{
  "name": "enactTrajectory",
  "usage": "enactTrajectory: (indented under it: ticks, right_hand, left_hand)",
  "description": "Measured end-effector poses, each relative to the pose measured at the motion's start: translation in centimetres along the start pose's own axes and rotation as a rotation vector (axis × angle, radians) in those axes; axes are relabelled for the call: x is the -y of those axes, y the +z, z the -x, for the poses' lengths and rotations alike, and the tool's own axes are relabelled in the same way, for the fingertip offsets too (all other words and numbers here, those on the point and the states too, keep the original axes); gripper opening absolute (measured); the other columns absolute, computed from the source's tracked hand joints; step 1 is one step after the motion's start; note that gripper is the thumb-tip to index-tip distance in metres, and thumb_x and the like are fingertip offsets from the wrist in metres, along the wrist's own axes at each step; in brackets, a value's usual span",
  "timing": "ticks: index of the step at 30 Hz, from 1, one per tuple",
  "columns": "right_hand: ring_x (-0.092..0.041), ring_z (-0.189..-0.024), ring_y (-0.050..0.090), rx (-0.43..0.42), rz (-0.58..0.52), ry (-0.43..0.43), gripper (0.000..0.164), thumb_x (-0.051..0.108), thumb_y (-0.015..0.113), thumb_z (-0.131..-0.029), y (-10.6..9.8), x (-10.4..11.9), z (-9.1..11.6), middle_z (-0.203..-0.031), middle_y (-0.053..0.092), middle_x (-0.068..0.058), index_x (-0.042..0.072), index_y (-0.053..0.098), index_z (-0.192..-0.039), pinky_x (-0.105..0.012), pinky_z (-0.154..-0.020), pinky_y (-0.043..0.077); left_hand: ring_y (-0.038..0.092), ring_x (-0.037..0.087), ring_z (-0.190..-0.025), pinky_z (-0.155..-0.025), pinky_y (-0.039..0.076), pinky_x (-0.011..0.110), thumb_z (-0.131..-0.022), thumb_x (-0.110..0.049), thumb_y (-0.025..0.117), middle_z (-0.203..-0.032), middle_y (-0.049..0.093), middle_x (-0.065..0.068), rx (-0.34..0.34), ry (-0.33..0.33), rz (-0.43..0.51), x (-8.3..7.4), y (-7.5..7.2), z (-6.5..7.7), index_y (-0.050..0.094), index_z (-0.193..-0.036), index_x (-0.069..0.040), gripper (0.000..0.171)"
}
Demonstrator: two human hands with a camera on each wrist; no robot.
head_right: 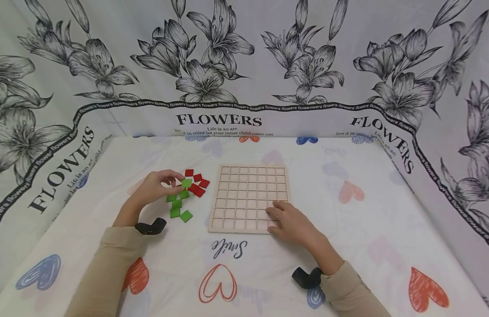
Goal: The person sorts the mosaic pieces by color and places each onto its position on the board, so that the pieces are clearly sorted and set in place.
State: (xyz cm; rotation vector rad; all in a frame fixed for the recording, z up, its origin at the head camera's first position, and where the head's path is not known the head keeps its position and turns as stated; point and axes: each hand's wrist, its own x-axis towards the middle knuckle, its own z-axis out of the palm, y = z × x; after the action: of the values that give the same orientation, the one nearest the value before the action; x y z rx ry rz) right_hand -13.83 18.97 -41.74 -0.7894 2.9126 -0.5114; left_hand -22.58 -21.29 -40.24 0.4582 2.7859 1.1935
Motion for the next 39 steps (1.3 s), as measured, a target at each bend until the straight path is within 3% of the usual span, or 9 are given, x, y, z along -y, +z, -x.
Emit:
enactTrajectory:
  ticks: [6, 13, 18, 27, 39]
  right_hand:
    - [-0.043, -0.128, 0.05, 0.005, 0.0, 0.003, 0.045, 0.025, 0.071, -0.085, 0.1, 0.0, -0.1, -0.137, 0.053, -0.024, 0.006, 0.062, -0.124, -0.054, -0.101, 0.044]
    - [-0.043, -0.127, 0.051, 0.0, -0.002, 0.005, 0.045, 0.025, 0.072, -0.085, 0.3, 0.0, 0.1, -0.136, 0.054, -0.024, 0.006, 0.062, -0.125, -0.054, -0.102, 0.044]
    - [-0.043, -0.126, 0.051, -0.009, 0.001, 0.002, 0.045, 0.025, 0.072, -0.085, 0.4, -0.1, 0.1, -0.136, 0.054, -0.024, 0.006, 0.062, -0.125, -0.054, -0.101, 0.045]
    - [-0.042, -0.126, 0.051, -0.007, 0.008, -0.003, 0.046, 0.025, 0.072, -0.085, 0.5, -0.1, 0.1, -0.136, 0.054, -0.024, 0.006, 0.061, -0.125, -0.053, -0.101, 0.045]
    - [-0.043, -0.127, 0.051, -0.006, 0.009, -0.003, 0.046, 0.025, 0.072, -0.085, 0.2, 0.0, 0.0, -0.136, 0.054, -0.024, 0.005, 0.061, -0.125, -0.054, -0.101, 0.045]
  left_hand:
    - [0.054, 0.016, -0.084, -0.081, 0.047, 0.027, -0.082, -0.012, 0.075, -0.101, 0.068, 0.017, -0.023, 0.05, 0.049, -0.4, 0.9, -0.9, 0.068, -0.108, -0.004, 0.028]
    - [0.053, 0.02, -0.086, -0.082, 0.045, 0.03, -0.083, -0.015, 0.074, -0.102, 0.068, 0.015, -0.03, 0.043, 0.06, -0.9, 1.8, -1.9, 0.068, -0.11, -0.006, 0.029]
    - [0.052, 0.021, -0.085, -0.077, 0.045, 0.027, -0.083, -0.016, 0.074, -0.095, 0.066, 0.015, -0.041, 0.031, 0.065, -1.4, 2.5, -2.6, 0.069, -0.109, -0.007, 0.028]
    - [0.051, 0.017, -0.076, -0.068, 0.043, 0.021, -0.08, -0.013, 0.076, -0.086, 0.063, 0.015, -0.049, 0.086, 0.071, -2.5, 3.7, -4.1, 0.069, -0.105, -0.004, 0.027]
    - [0.05, 0.017, -0.072, -0.063, 0.041, 0.024, -0.082, -0.016, 0.075, -0.098, 0.067, 0.02, -0.008, 0.098, 0.101, -3.3, 5.6, -6.0, 0.069, -0.107, -0.006, 0.028]
